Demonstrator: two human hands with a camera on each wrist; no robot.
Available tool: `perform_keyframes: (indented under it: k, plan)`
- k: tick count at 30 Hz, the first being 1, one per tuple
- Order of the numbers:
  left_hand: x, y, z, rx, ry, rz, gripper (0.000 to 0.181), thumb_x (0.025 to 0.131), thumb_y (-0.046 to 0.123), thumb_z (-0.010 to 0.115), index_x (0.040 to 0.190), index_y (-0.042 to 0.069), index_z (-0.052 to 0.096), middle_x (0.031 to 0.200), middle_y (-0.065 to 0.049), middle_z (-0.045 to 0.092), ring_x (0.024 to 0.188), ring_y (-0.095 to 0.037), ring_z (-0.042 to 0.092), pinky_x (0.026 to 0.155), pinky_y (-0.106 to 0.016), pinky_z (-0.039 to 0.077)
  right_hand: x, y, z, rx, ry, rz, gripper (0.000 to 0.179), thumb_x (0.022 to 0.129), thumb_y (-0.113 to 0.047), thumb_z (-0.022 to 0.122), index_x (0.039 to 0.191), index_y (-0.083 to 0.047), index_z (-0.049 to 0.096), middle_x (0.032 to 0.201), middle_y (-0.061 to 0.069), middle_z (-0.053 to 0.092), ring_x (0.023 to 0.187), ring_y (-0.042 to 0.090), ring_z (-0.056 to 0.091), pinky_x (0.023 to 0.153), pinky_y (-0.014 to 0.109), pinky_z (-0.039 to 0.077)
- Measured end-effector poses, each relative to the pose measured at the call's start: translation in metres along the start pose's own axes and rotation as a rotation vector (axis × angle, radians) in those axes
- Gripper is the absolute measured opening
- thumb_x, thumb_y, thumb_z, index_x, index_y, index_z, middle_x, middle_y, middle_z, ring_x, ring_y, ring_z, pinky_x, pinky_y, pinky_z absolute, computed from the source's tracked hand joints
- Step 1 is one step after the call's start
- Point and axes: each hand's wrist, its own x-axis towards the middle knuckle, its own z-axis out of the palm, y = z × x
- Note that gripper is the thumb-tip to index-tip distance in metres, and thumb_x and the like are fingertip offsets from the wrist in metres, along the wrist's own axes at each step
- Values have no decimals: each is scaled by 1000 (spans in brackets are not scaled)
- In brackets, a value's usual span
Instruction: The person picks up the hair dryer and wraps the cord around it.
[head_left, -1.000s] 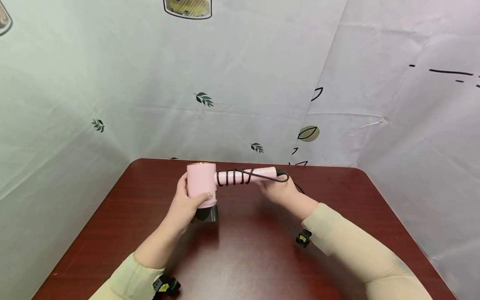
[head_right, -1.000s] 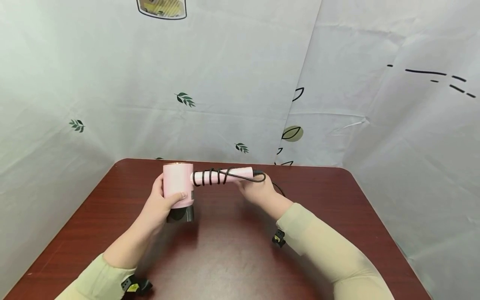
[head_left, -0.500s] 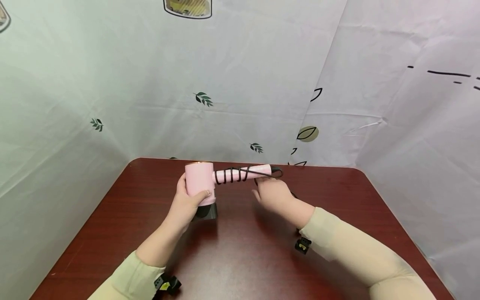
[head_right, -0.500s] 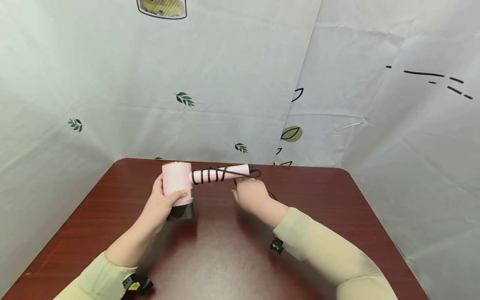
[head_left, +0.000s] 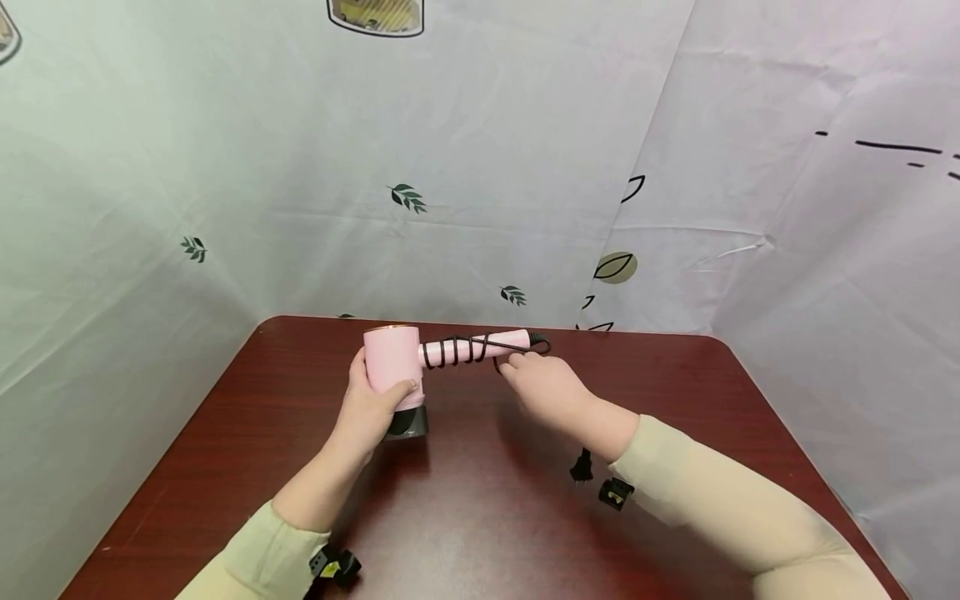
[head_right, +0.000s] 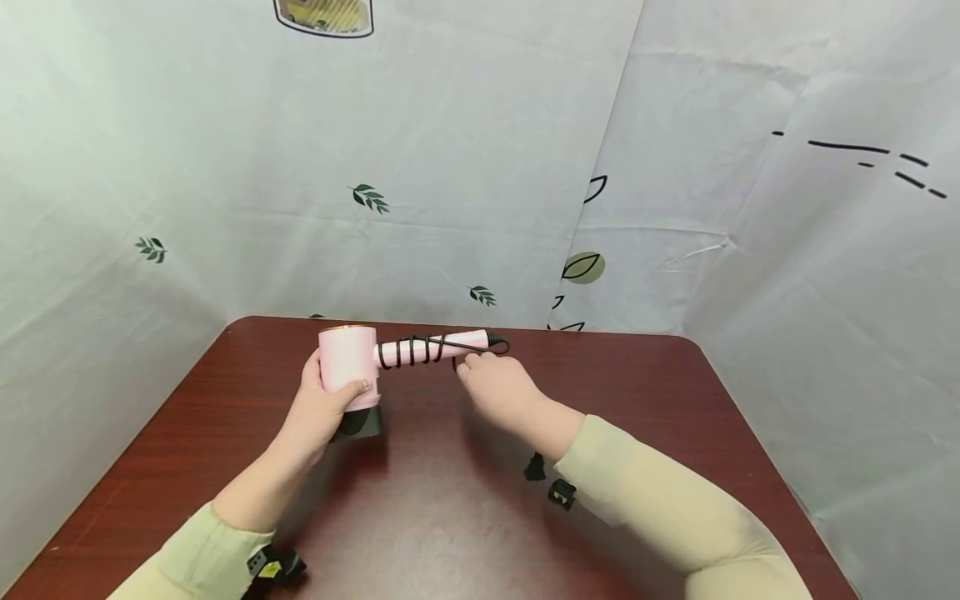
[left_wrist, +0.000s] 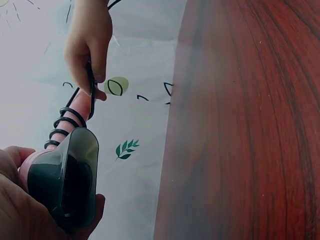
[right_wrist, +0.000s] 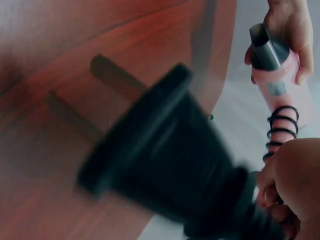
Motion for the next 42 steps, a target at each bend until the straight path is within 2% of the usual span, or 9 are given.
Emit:
perform_keyframes:
  k: [4, 10, 12, 15, 20, 24, 29, 37, 42]
  plan:
    - [1, -3, -2, 5, -5, -11, 93, 89, 10, 69, 157, 10, 6, 146, -19, 35, 126, -34, 43, 102, -46, 40, -1, 9, -4, -23, 80, -57, 31, 84, -1, 71, 111, -17, 69, 93, 0, 57, 76, 22, 58, 49, 36, 47]
    - [0, -4, -2, 11, -3, -4, 92, 88, 10, 69, 157, 8, 7, 144, -20, 35, 125, -34, 42, 102, -46, 39, -1, 21, -5, -5, 217, -110, 33, 83, -5, 76, 110, -22, 71, 95, -1, 56, 75, 19, 58, 49, 35, 46]
    - [-1, -4, -2, 5, -3, 8, 92, 87, 9, 69, 156, 8, 7, 144, -20, 35, 124, -33, 43, 101, -46, 40, 0, 24, -6, 19, 265, -110, 27, 82, -10, 77, 106, -22, 71, 95, -2, 57, 76, 19, 59, 49, 35, 46]
    - [-1, -4, -2, 7, 6, 8, 93, 86, 8, 70, 156, 9, 9, 143, -19, 36, 123, -33, 44, 100, -45, 41, 1, 28, -6, 56, 345, -97, 19, 83, -19, 79, 98, -18, 67, 87, -1, 54, 68, 20, 57, 47, 34, 45]
    - [-2, -3, -4, 7, 15, -10, 93, 86, 9, 71, 156, 8, 10, 144, -21, 36, 124, -34, 43, 100, -46, 41, 5, 38, -6, 58, 431, -64, 24, 86, -30, 78, 99, -14, 66, 79, 0, 47, 57, 19, 49, 43, 34, 41]
    - [-3, -2, -6, -10, 9, -14, 92, 87, 9, 71, 156, 9, 10, 145, -20, 35, 125, -34, 43, 101, -46, 40, 7, 46, -9, 66, 426, -73, 24, 85, -31, 79, 102, -17, 70, 81, 0, 49, 58, 18, 49, 43, 34, 41]
    - [-4, -3, -5, -16, -10, -7, 93, 86, 7, 71, 156, 11, 11, 144, -18, 36, 122, -31, 45, 96, -40, 43, 7, 51, -11, 79, 370, -98, 27, 83, -29, 81, 106, -16, 74, 82, 0, 50, 61, 18, 52, 45, 34, 43]
    - [-5, -4, -4, 55, -49, 34, 96, 82, 7, 74, 156, 11, 13, 141, -17, 40, 118, -32, 49, 95, -43, 44, 7, 54, -12, 130, 323, -107, 15, 83, -33, 80, 90, -20, 74, 79, -5, 50, 60, 12, 53, 47, 31, 43]
    - [-5, -3, -7, 105, -83, 60, 94, 82, 8, 74, 155, 11, 14, 138, -19, 42, 116, -34, 50, 93, -44, 46, 8, 58, -13, 184, 254, -145, 13, 84, -35, 79, 81, -24, 73, 80, -10, 53, 64, 6, 54, 53, 28, 45]
